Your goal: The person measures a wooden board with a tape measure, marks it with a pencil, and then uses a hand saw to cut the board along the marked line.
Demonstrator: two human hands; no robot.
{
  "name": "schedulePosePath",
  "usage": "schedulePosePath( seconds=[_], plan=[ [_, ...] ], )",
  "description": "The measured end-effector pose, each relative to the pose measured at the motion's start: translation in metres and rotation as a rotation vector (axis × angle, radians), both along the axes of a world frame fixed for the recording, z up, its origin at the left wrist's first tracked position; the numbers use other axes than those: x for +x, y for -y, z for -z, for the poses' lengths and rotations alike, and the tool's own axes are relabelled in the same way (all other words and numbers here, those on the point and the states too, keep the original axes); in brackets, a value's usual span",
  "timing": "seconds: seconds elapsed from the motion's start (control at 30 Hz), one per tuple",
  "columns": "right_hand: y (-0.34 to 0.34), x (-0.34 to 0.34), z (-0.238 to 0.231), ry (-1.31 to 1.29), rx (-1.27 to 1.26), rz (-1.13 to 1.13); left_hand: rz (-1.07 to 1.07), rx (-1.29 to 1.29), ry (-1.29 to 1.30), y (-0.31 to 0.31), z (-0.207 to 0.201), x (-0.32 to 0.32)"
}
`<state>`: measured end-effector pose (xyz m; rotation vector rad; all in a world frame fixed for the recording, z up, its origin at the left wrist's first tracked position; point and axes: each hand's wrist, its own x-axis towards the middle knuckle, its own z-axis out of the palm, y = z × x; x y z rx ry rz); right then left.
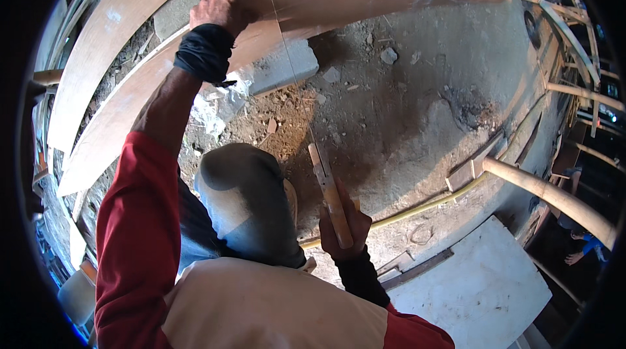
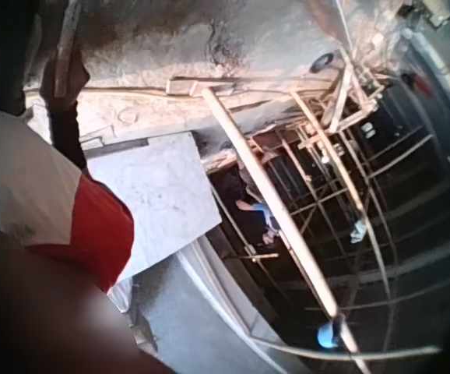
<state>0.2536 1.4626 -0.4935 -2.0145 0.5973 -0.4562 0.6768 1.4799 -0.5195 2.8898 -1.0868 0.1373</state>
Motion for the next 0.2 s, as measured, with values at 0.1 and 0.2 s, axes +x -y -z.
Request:
schedulePosePath(
  seconds=[0.1, 0.2],
  plan=[
    [0.022, 0.056, 0.060, 0.142, 0.000, 0.022, 0.008, -0.004, 0.050, 0.001, 0.002, -0.014],
    [0.065, 0.183, 0.111, 0.269, -0.102, 0.004, -0.036, 0.117, -0.109, 0.005, -0.015, -0.023]
  ],
)
